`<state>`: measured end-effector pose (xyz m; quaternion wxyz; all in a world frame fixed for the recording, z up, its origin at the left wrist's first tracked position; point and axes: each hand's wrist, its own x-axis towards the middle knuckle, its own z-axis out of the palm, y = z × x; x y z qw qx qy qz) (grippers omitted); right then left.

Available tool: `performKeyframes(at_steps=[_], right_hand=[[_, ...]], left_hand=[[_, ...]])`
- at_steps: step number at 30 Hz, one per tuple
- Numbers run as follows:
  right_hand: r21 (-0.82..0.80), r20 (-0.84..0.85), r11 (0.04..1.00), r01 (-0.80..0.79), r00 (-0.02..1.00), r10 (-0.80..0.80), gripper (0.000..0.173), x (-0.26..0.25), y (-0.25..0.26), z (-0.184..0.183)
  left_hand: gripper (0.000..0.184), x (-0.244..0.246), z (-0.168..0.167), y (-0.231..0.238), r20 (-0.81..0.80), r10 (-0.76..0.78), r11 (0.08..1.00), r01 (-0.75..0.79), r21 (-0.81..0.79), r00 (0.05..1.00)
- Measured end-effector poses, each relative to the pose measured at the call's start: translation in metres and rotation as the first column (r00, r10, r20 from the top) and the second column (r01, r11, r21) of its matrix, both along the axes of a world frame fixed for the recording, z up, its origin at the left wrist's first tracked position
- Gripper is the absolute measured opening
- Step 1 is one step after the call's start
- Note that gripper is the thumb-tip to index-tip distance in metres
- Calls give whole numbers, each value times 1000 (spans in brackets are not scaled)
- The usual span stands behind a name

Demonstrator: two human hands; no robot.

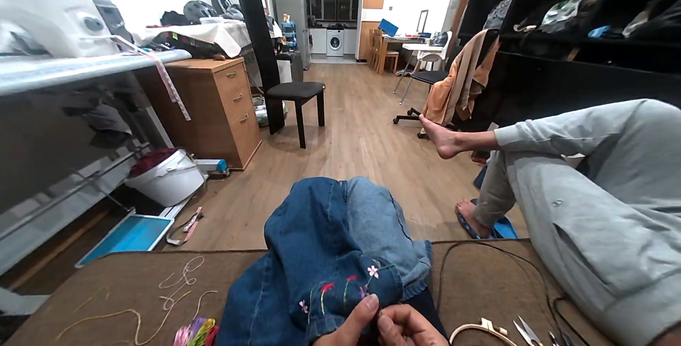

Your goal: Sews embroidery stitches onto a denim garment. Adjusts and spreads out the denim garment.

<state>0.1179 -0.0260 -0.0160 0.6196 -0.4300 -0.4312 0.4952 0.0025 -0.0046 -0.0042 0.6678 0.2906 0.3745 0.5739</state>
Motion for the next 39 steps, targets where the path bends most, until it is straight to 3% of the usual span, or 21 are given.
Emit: performKeyframes(at_steps=[10, 13, 16, 18, 20, 22, 24, 28, 30, 33, 39], right_hand=[[133, 100, 988, 79, 991, -93, 12, -1, 3, -7], [138, 52, 984, 109, 992, -117, 15, -3, 3, -4], [224, 43, 965, 140, 987, -153, 30, 0, 6, -2], [332, 213, 937, 112, 958, -190, 28, 8, 10, 0], [424, 452, 903, 69, 848, -277, 21, 17, 11, 7], [412, 637, 911, 17, 709, -302, 16, 25, 11, 19], [367, 687, 929, -47, 687, -236, 10, 33, 12, 28], [443, 554, 876, -190, 827, -101, 18, 50, 18, 35], [454, 316, 866, -209, 947, 63, 13, 54, 17, 46], [421, 39, 882, -210, 976, 214, 8, 68, 9, 69], [457, 80, 885, -84, 995, 54, 9, 103, 2, 92]], left_hand=[[26, -3, 5, -2, 45, -161, 987, 162, -14, 986], [24, -5, 2, -2, -2, -203, 978, 203, 51, 979], [20, -5, -2, -4, -31, -187, 968, 189, 162, 982], [16, -7, -4, -4, -95, -128, 951, 149, 271, 987], [14, -9, -6, -4, -183, -38, 917, 107, 383, 982], [14, -9, -10, -2, -252, 16, 882, 106, 460, 968], [15, -10, -11, -1, -322, 16, 853, 155, 499, 947], [13, -10, -8, -2, -344, 6, 852, 175, 493, 939], [12, -10, -7, -3, -318, 10, 882, 141, 450, 948], [10, -10, -3, -4, -267, 5, 917, 102, 385, 964], [11, -10, -2, -4, -266, 7, 929, 92, 358, 964]])
